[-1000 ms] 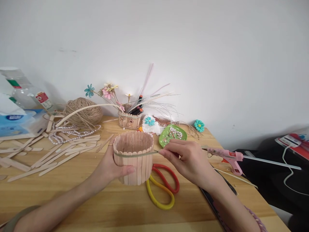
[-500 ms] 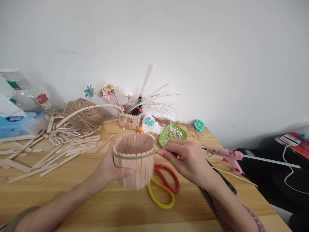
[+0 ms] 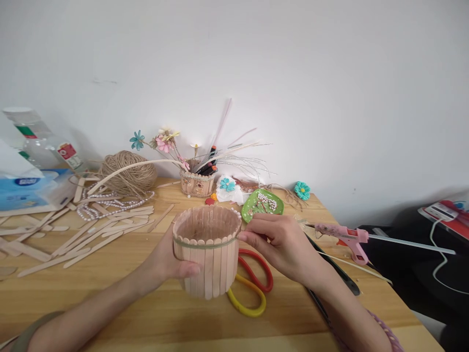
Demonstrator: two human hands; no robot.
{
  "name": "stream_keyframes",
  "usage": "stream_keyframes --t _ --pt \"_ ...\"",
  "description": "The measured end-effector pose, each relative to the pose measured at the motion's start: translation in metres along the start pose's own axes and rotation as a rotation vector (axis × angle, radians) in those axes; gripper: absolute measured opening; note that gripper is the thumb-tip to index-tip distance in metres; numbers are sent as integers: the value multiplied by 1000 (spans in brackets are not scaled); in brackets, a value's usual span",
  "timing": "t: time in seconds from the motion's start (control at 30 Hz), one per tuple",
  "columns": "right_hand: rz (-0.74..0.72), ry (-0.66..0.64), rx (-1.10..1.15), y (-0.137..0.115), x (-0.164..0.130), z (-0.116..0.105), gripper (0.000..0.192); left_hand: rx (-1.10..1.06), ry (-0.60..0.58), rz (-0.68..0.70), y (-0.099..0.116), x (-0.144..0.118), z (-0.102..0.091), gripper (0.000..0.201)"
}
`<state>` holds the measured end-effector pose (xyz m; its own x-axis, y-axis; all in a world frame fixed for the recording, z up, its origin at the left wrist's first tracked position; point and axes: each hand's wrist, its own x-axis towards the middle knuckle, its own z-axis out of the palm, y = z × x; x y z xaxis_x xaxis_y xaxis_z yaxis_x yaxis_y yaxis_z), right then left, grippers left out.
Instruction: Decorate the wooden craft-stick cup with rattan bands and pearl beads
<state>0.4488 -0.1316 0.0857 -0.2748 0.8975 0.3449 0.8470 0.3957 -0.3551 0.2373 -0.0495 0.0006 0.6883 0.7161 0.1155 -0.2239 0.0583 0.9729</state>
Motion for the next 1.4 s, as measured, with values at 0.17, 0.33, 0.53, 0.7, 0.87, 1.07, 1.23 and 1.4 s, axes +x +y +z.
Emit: stream_keyframes --t 0.17,0.33,0.53,0.7,0.87,1.07,1.23,1.4 --pt "59 39 -80 8 0 4 35 -47 -8 -30 -4 2 -1 79" --pt "49 215 -130 12 0 7 25 -67 118 -133 7 4 6 72" --pt "-39 156 172 -6 3 9 27 -94 72 -96 15 5 10 63" --pt "-11 80 229 -13 13 15 11 -85 81 -129 9 1 8 68" --pt "-23 -17 273 -12 15 15 12 -23 1 -68 -1 4 3 82" --pt "-127 48 203 -2 6 25 12 438 58 270 2 5 -18 109" --pt "-258 93 99 1 2 40 9 919 -87 519 29 -2 -17 38" --pt "-337 89 10 -2 4 51 16 1121 -106 611 36 -9 -15 5"
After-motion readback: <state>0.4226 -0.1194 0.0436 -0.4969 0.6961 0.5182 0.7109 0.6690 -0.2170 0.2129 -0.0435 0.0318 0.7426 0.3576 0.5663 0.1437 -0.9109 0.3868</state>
